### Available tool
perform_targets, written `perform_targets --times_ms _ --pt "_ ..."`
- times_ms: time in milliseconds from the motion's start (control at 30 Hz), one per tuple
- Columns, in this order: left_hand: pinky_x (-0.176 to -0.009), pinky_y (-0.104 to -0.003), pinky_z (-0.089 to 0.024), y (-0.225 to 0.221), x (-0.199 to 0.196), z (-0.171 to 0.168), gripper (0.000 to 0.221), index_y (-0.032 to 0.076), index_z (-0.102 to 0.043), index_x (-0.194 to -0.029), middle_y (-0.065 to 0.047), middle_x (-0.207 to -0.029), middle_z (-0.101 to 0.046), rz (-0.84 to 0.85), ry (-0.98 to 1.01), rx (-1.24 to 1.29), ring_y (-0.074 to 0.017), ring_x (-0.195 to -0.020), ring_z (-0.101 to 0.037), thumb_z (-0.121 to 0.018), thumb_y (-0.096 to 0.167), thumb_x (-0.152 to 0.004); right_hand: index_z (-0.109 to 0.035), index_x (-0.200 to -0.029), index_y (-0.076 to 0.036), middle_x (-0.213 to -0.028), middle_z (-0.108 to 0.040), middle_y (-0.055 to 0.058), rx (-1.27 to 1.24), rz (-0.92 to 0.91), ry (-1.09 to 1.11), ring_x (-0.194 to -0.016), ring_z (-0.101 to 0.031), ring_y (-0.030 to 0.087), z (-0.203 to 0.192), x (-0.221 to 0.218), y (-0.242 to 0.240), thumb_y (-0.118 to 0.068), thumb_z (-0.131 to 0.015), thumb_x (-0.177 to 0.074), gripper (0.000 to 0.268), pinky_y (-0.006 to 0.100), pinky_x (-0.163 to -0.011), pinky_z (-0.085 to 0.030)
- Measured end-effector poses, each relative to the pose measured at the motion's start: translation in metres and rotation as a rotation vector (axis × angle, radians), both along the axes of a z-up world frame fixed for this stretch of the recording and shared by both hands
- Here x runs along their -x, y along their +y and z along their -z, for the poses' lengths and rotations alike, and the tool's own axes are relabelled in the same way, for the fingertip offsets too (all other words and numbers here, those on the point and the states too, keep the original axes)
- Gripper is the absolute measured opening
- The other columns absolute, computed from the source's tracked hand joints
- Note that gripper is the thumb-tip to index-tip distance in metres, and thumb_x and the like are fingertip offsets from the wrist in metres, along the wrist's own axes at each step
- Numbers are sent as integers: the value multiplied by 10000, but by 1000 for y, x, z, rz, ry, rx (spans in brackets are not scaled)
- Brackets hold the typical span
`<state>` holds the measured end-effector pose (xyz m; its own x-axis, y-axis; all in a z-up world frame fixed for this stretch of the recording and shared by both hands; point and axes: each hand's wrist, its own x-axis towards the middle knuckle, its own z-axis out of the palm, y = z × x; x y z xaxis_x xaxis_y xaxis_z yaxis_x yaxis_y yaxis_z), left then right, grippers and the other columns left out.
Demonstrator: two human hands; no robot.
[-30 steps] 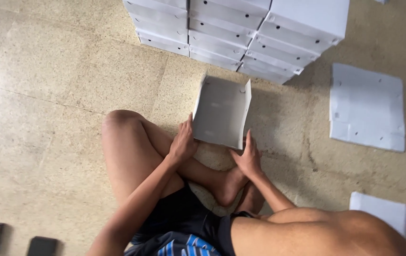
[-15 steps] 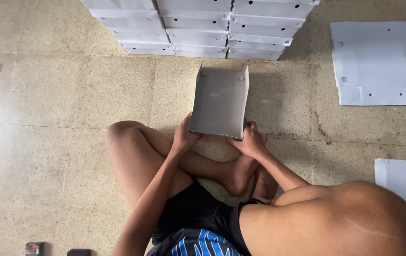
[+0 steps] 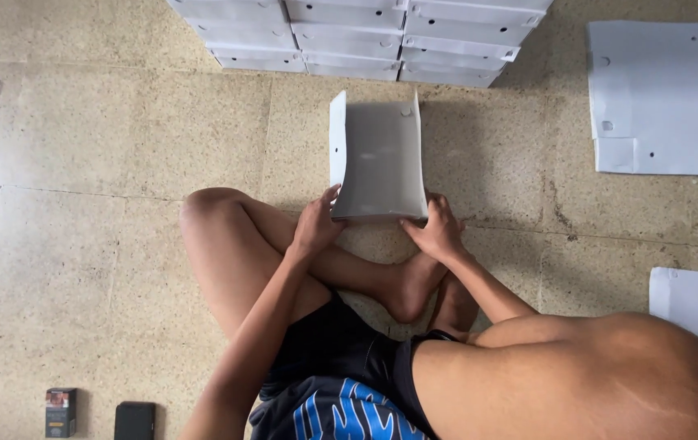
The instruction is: A person sits on the floor and assembles cardboard boxes from flat sheets by folding and tucking flaps.
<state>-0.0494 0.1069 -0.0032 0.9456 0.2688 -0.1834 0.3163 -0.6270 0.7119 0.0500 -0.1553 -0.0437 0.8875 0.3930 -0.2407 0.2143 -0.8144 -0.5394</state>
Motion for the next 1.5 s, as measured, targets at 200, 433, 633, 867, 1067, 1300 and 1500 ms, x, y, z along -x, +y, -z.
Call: perform_targets --times_ms 200,433,633,867,1067,1300,1500 --pt "-862 -562 -564 18 -11 -12 831 69 -508 -1443 -242 -1238 -658 165 -10 59 -488 -1077 -659 -823 92 -675 -600 -1264 -12 -1195 -591 190 -130 -55 -123 -1066 -646 467 -36 15 1 -404 -789 -795 640 615 -892 -516" --pt "-787 -496 -585 11 -15 -4 580 96 -563 -1432 -177 -1042 -760 243 3 -364 -368 -897 -757 -672 40 -866 -709 -1156 -178 -1344 -569 -7 102 -76 7 -1103 -680 329 13 -9 4 -484 -628 -933 388 561 -959 -502" --pt "-776 -459 -574 13 -11 -10 544 127 -584 -1425 -171 -967 -766 146 32 -227 -350 -915 -755 -672 82 -890 -695 -1190 -152 -1325 -558 60 60 -53 36 -1175 -645 342 17 -10 0 -489 -669 -890 452 553 -972 -502" --pt "-872 -514 -571 8 -6 -36 711 76 -491 -1493 -219 -1118 -737 145 94 -138 -402 -1053 -715 -758 122 -835 -670 -1104 -22 -1305 -566 106 39 -92 -15 -1122 -666 386 -1 1 -4 -415 -740 -823 489 534 -967 -526" --pt "-837 -482 -593 7 -19 -9 560 168 -598 -1422 -140 -1057 -772 113 102 -217 -357 -1012 -736 -701 94 -876 -731 -1063 -83 -1292 -585 51 41 -111 34 -1094 -684 355 -7 -6 4 -384 -671 -913 341 510 -939 -544" --pt "-848 -546 -569 4 -9 -54 688 114 -549 -1463 -240 -1123 -733 78 163 -63 -413 -1023 -717 -767 268 -828 -674 -1124 -69 -1256 -582 84 105 -20 -1 -1066 -691 381 -16 3 6 -505 -759 -741 587 585 -906 -531" --pt "-773 -520 -577 14 -18 -13 615 149 -673 -1313 -214 -1087 -740 -56 55 167 -380 -918 -740 -590 631 -941 -593 -1280 43 -1267 -570 255 -154 -46 86 -1159 -608 510 -55 9 6 -612 -681 -810 811 625 -958 -500"
